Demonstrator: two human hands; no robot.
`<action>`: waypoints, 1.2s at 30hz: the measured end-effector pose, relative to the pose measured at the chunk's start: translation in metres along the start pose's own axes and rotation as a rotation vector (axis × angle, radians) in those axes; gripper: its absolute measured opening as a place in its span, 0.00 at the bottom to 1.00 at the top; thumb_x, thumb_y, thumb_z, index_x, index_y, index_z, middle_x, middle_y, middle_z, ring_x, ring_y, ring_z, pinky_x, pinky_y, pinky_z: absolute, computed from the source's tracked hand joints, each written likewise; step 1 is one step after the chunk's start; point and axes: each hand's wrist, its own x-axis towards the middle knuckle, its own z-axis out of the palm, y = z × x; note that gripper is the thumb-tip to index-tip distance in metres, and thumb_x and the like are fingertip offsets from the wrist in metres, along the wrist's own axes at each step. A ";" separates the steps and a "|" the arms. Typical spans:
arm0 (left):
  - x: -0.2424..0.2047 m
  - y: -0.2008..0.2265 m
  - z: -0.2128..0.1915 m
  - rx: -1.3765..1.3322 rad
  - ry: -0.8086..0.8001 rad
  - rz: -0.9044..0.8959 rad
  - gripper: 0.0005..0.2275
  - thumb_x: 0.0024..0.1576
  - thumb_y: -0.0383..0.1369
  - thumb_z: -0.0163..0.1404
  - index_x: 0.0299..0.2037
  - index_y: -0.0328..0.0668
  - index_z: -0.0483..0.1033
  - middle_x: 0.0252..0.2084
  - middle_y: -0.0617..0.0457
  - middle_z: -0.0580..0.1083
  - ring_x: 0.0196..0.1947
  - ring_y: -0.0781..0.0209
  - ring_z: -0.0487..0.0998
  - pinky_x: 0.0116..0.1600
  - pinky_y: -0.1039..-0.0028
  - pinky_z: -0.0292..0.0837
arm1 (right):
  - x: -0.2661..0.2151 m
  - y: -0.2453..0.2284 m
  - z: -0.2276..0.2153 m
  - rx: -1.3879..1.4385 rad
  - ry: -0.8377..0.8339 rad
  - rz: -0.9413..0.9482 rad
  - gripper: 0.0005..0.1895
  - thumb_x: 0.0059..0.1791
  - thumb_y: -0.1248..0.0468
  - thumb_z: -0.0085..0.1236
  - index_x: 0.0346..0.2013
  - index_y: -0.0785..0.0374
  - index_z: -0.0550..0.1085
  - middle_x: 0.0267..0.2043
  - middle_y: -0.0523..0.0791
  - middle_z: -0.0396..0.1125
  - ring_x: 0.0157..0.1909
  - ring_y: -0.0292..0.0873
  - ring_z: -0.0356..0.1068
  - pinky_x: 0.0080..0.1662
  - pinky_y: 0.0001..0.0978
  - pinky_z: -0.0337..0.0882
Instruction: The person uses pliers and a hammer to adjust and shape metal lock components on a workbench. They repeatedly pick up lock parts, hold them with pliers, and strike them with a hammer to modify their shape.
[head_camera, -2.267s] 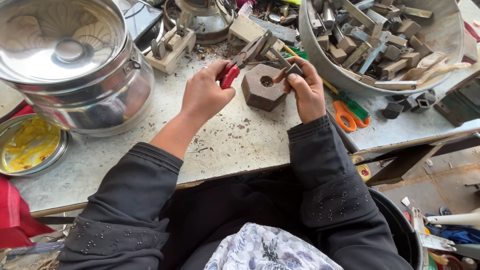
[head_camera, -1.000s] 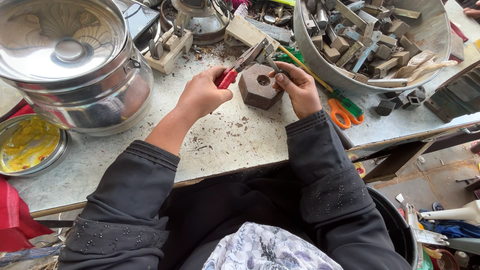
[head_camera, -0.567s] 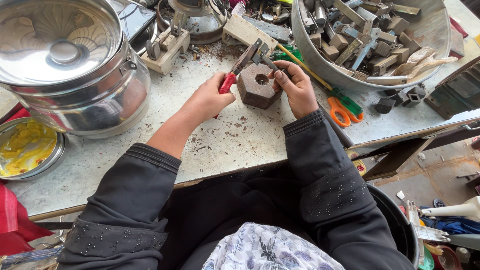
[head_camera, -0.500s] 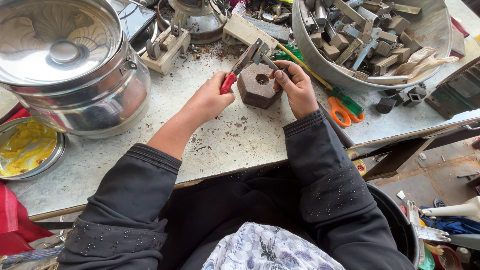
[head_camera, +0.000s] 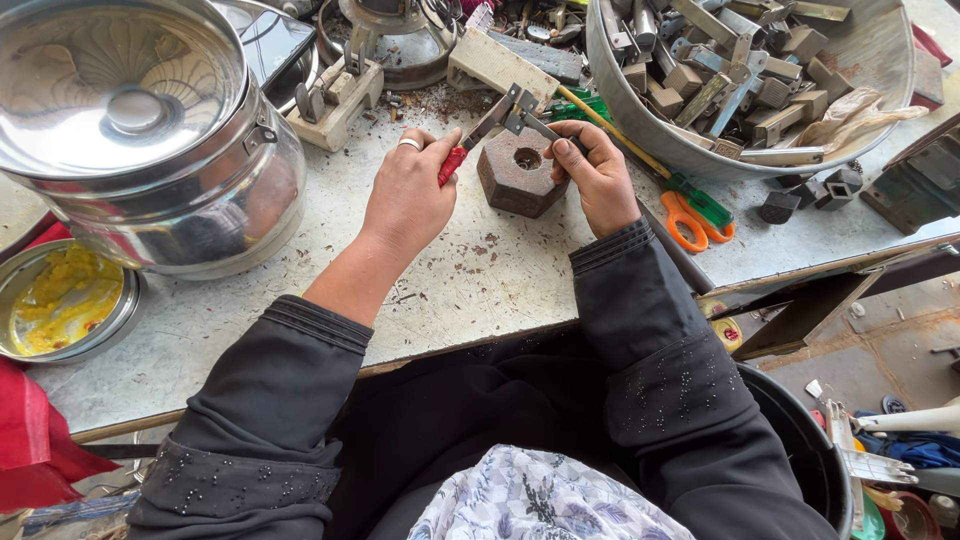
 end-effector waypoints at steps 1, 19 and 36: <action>0.000 -0.001 0.000 0.013 0.002 0.007 0.21 0.57 0.28 0.52 0.63 0.40 0.73 0.50 0.41 0.73 0.50 0.43 0.75 0.58 0.59 0.68 | 0.000 0.000 0.000 -0.008 0.003 0.003 0.13 0.59 0.64 0.51 0.58 0.66 0.71 0.43 0.42 0.70 0.40 0.32 0.67 0.45 0.24 0.69; 0.000 0.009 -0.002 -0.058 -0.166 0.024 0.22 0.57 0.27 0.46 0.64 0.39 0.65 0.50 0.37 0.75 0.50 0.37 0.73 0.59 0.54 0.65 | 0.004 0.012 -0.009 0.067 0.072 -0.066 0.12 0.56 0.71 0.46 0.52 0.67 0.75 0.40 0.43 0.69 0.36 0.31 0.64 0.39 0.22 0.67; 0.003 0.007 0.015 0.140 -0.094 -0.084 0.11 0.55 0.31 0.50 0.46 0.35 0.69 0.35 0.36 0.76 0.37 0.38 0.79 0.46 0.53 0.74 | -0.043 -0.024 0.000 -0.844 0.364 -0.484 0.24 0.51 0.63 0.65 0.61 0.61 0.71 0.58 0.51 0.66 0.60 0.53 0.65 0.60 0.43 0.65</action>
